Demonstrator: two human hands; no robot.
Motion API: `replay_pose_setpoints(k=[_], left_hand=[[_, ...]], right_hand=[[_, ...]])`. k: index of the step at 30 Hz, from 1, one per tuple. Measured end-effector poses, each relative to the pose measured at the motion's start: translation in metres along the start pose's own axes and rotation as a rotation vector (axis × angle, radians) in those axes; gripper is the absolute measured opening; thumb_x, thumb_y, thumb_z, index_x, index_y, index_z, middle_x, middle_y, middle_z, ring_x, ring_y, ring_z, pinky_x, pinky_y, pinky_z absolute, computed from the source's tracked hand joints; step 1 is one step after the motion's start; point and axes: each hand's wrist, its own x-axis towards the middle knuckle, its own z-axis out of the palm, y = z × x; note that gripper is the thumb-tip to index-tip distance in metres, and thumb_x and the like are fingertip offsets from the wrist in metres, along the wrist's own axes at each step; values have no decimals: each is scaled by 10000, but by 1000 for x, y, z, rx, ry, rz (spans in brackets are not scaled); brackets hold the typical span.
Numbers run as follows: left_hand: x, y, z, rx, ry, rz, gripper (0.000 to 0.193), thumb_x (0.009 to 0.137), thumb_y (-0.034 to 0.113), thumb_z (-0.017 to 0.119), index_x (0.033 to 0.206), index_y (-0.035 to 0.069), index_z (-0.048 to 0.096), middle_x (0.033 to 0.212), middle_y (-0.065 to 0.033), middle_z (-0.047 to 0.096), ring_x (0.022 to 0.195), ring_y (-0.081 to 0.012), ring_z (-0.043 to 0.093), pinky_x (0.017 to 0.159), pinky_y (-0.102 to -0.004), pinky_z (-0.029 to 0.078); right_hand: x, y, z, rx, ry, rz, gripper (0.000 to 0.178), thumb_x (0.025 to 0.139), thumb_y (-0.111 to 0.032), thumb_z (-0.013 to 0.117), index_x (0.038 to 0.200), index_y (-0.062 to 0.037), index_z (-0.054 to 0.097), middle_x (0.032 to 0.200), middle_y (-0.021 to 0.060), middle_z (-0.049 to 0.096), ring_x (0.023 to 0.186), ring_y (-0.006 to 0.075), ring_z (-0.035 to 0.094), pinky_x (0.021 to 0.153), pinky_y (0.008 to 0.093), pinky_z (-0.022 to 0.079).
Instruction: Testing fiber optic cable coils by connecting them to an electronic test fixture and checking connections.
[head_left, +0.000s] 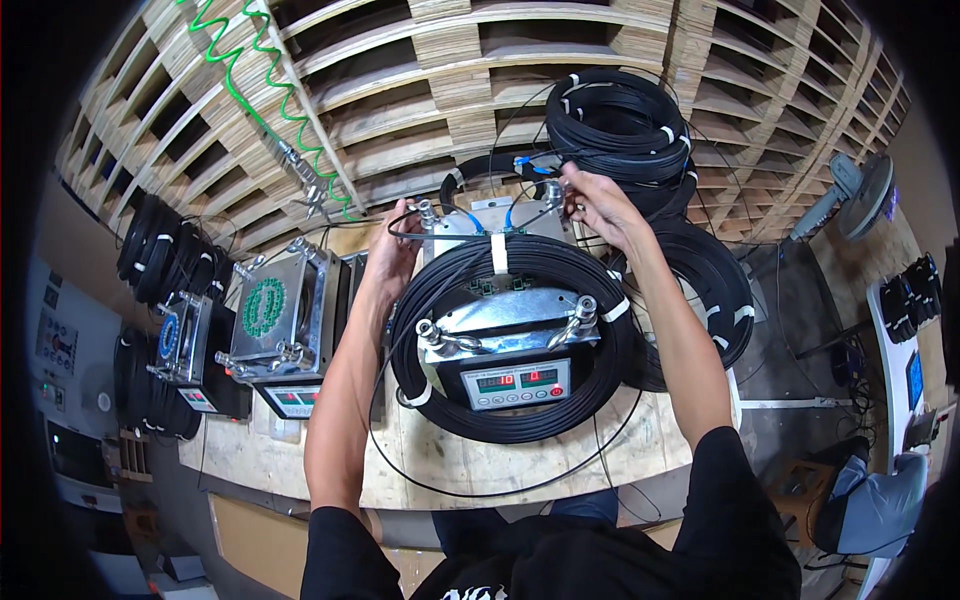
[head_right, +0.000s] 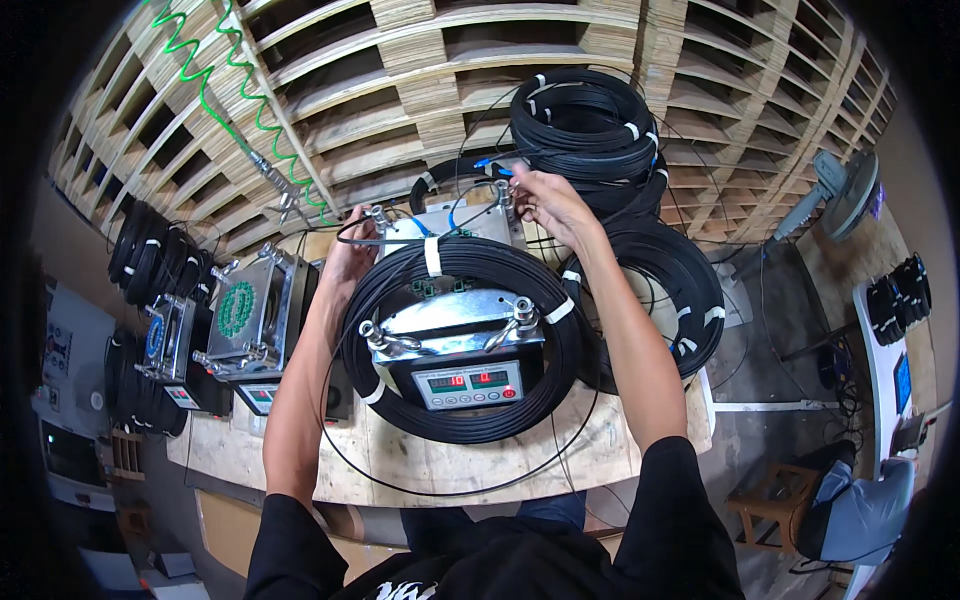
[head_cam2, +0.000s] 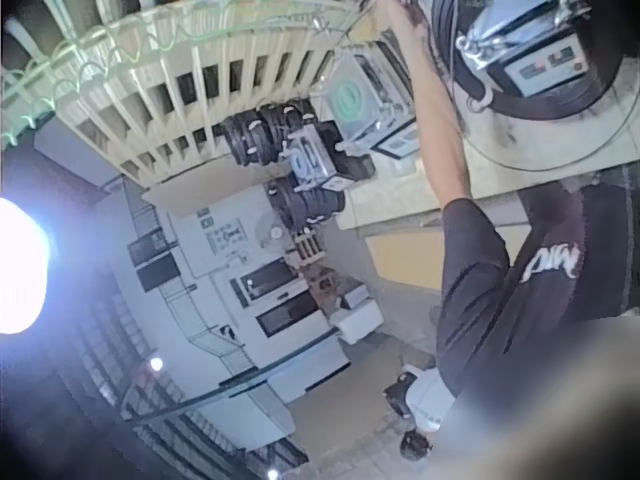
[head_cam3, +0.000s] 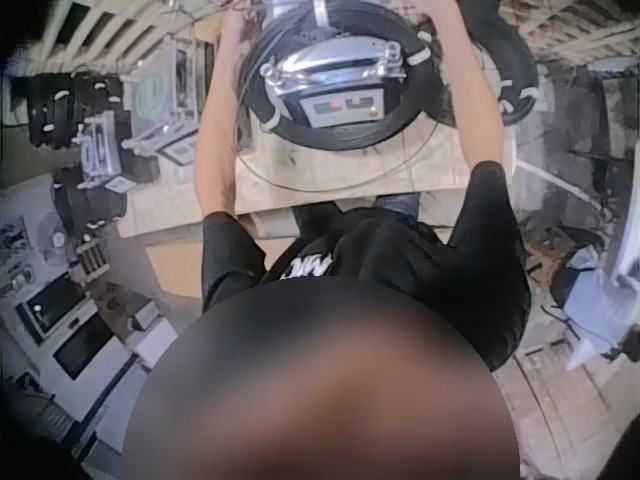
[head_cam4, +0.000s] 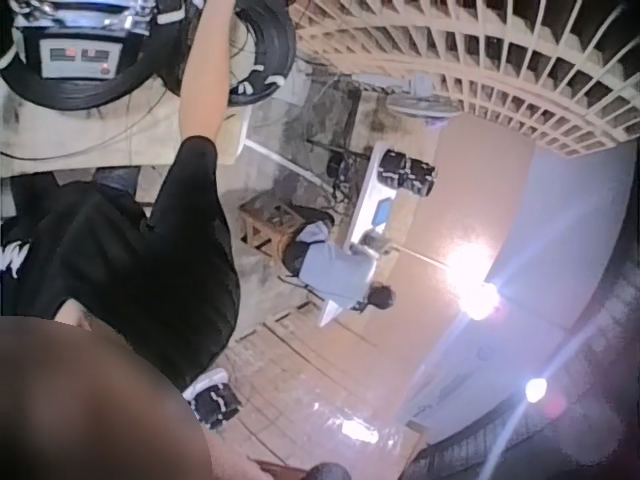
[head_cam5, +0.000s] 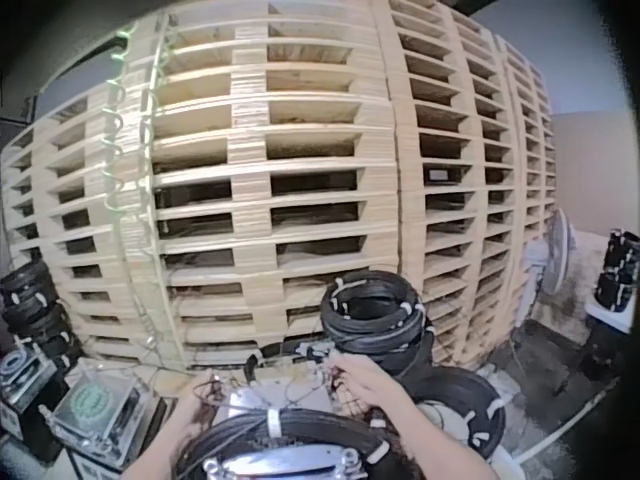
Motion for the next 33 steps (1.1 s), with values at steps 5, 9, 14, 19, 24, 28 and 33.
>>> replay_pose_setpoints(k=[5,9,14,19,24,28,33], left_hand=[[14,-7,-3,23,-1,27,170,968,312,706,1001,145,707,861,73,672,691,-36,514,638,-212,396],[12,-11,7,23,49,47,202,964,340,710,972,139,697,804,74,649,642,-39,482,576,-209,350],[15,-8,3,130,59,119,260,925,373,752,942,124,679,779,51,624,699,-66,528,619,-245,396],[16,-19,-2,-209,-129,209,314,987,237,670,1242,55,656,1138,-103,735,884,-120,636,811,-260,494],[16,-9,-3,-102,25,120,394,923,301,757,1154,38,576,1040,-111,710,884,-188,681,841,-325,560],[15,-19,-13,-84,11,262,381,926,290,759,1158,45,582,948,-47,686,833,-156,665,781,-299,539],[4,-5,10,-148,79,49,293,937,237,743,1131,44,637,978,-66,704,831,-141,662,770,-273,527]], right_hand=[[0,9,5,66,38,-68,335,988,-447,639,1019,-113,647,807,-40,638,664,62,554,532,214,394],[6,3,-1,-73,9,-49,323,1006,-448,614,980,-128,653,776,-45,611,639,48,535,534,204,380],[5,1,9,-69,54,-9,350,995,-449,627,989,-99,625,726,-51,545,592,54,465,500,213,373],[3,3,7,-56,47,-39,332,1016,-419,599,1079,-98,654,769,-66,554,622,48,472,508,219,381],[1,0,13,-59,84,-23,318,1018,-412,602,1072,-100,633,786,-50,578,611,58,493,514,206,379],[7,6,7,-24,73,-19,314,1015,-414,604,1089,-110,634,799,-49,599,601,62,513,508,206,392],[6,7,-13,21,93,-17,288,1022,-389,598,1104,-115,636,808,-44,608,610,66,530,523,206,409]])
